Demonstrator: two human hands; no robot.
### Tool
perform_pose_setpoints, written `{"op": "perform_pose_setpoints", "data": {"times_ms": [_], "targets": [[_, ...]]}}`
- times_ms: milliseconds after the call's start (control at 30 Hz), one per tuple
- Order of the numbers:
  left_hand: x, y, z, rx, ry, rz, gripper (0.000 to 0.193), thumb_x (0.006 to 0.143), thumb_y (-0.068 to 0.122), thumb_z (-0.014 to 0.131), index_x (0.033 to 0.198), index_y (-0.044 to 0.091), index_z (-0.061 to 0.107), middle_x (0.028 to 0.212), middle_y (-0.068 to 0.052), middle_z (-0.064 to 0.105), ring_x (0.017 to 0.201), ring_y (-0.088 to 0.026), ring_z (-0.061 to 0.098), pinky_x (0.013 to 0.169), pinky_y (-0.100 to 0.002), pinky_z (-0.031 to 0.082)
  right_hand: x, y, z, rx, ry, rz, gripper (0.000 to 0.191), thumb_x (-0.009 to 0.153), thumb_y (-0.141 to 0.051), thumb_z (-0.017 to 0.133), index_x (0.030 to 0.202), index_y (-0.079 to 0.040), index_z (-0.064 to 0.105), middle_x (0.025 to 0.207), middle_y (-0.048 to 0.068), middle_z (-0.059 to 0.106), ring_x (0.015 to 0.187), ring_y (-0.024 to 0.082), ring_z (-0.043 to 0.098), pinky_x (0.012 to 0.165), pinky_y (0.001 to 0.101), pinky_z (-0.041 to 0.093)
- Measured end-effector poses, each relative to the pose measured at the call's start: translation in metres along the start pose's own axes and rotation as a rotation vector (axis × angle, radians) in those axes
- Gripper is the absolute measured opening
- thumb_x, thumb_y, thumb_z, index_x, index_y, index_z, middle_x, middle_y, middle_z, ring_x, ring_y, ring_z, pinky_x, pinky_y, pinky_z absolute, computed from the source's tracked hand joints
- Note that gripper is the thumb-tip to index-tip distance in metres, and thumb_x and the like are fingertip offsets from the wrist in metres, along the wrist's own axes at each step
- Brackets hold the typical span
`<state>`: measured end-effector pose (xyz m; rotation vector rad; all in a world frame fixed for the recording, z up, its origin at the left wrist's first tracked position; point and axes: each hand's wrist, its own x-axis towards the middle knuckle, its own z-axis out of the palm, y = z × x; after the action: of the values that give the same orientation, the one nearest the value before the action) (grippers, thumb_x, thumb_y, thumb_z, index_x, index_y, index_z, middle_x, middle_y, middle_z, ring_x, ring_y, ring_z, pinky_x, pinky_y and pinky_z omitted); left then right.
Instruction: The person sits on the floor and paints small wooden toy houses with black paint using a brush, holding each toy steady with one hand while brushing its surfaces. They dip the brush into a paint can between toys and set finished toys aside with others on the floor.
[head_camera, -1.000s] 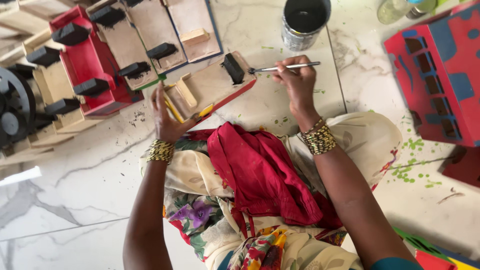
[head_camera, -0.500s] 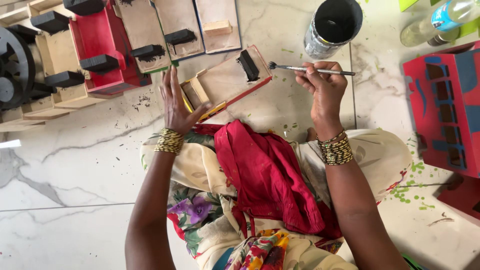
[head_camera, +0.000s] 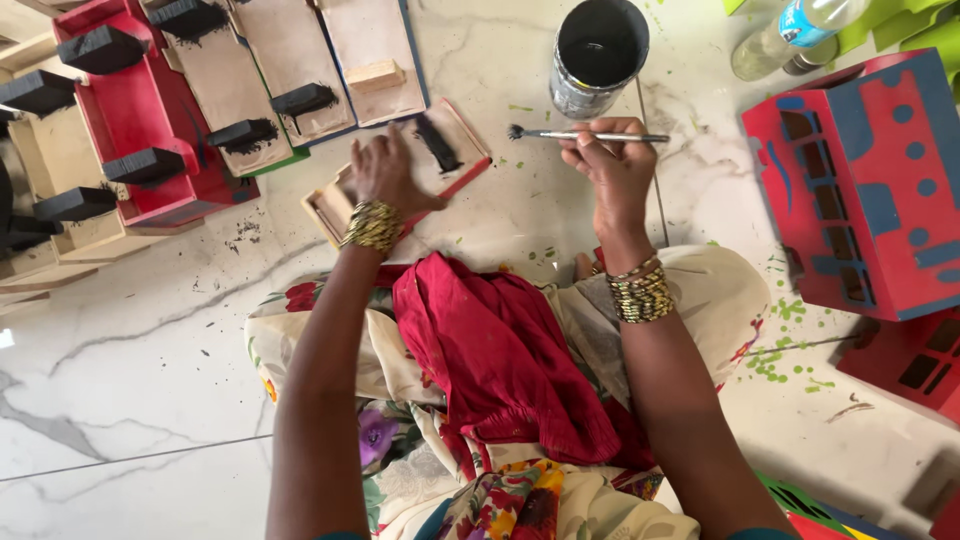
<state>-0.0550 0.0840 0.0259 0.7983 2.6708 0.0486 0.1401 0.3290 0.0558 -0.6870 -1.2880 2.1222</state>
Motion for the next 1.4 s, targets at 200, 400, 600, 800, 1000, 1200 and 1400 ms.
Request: {"op": "perform_pose_setpoints", "data": {"times_ms": [200, 400, 600, 800, 1000, 1200, 1400], "targets": [[-0.063, -0.051, 0.004, -0.327, 0.519, 0.102, 0.127, 0.059, 0.051, 0.1, 0.154, -0.002, 0.033, 0.147, -0.028, 0.047, 0.139, -0.045, 0.044, 0.122, -0.055, 0.03, 0.003, 0.024, 0.02, -0.397, -0.053, -0.222, 0.013, 0.1, 0.007, 0.067, 0.105, -0.004, 0.061, 0.101, 0.011, 0.074, 0.086, 0.015, 0.072, 0.079, 0.0296, 0.061], [-0.103, -0.073, 0.04, -0.817, 0.387, 0.035, 0.086, 0.077, 0.055, 0.096, 0.142, 0.008, 0.065, 0.14, -0.011, 0.069, 0.123, -0.025, 0.066, 0.109, -0.037, 0.055, -0.02, 0.04, 0.052, -0.704, -0.303, -0.432, 0.018, 0.098, 0.013, 0.057, 0.108, -0.001, 0.063, 0.108, 0.008, 0.072, 0.094, 0.014, 0.071, 0.082, 0.0282, 0.058], [-0.129, -0.056, 0.039, -0.721, 0.797, 0.117, 0.114, 0.064, 0.045, 0.101, 0.153, 0.003, 0.042, 0.16, -0.022, 0.039, 0.146, -0.043, 0.04, 0.12, -0.058, 0.038, -0.026, 0.061, 0.047, -0.651, -0.255, -0.413, 0.009, 0.102, 0.008, 0.062, 0.106, 0.0, 0.062, 0.116, 0.011, 0.072, 0.1, 0.016, 0.069, 0.089, 0.0298, 0.059], [-0.127, -0.05, 0.013, -0.649, 0.798, 0.058, 0.117, 0.062, 0.053, 0.098, 0.153, 0.008, 0.039, 0.158, -0.022, 0.042, 0.144, -0.042, 0.041, 0.119, -0.057, 0.033, -0.01, 0.083, 0.026, -0.262, -0.089, -0.155, 0.013, 0.102, 0.004, 0.066, 0.108, -0.001, 0.056, 0.113, 0.016, 0.071, 0.099, 0.019, 0.073, 0.091, 0.0328, 0.066], [-0.124, -0.041, 0.005, -0.689, 0.748, 0.002, 0.125, 0.061, 0.053, 0.095, 0.157, 0.005, 0.031, 0.15, -0.023, 0.043, 0.142, -0.04, 0.04, 0.118, -0.056, 0.031, 0.0, 0.101, 0.013, -0.178, 0.032, -0.056, 0.015, 0.099, 0.006, 0.066, 0.107, 0.0, 0.056, 0.109, 0.018, 0.072, 0.096, 0.023, 0.075, 0.087, 0.0341, 0.067], [-0.124, -0.041, 0.003, -0.706, 0.732, 0.006, 0.127, 0.058, 0.05, 0.096, 0.157, 0.005, 0.03, 0.151, -0.023, 0.041, 0.142, -0.039, 0.04, 0.119, -0.056, 0.03, 0.005, 0.108, 0.012, -0.156, 0.092, 0.017, 0.016, 0.097, 0.006, 0.067, 0.107, 0.0, 0.055, 0.102, 0.017, 0.072, 0.093, 0.024, 0.077, 0.087, 0.0345, 0.068], [-0.123, -0.041, 0.004, -0.673, 0.747, 0.065, 0.124, 0.06, 0.049, 0.096, 0.155, 0.004, 0.031, 0.157, -0.02, 0.04, 0.145, -0.039, 0.038, 0.12, -0.057, 0.028, 0.007, 0.108, 0.013, -0.146, 0.139, 0.087, 0.019, 0.096, 0.003, 0.068, 0.108, -0.002, 0.054, 0.099, 0.014, 0.073, 0.089, 0.022, 0.076, 0.085, 0.0331, 0.068]]}}
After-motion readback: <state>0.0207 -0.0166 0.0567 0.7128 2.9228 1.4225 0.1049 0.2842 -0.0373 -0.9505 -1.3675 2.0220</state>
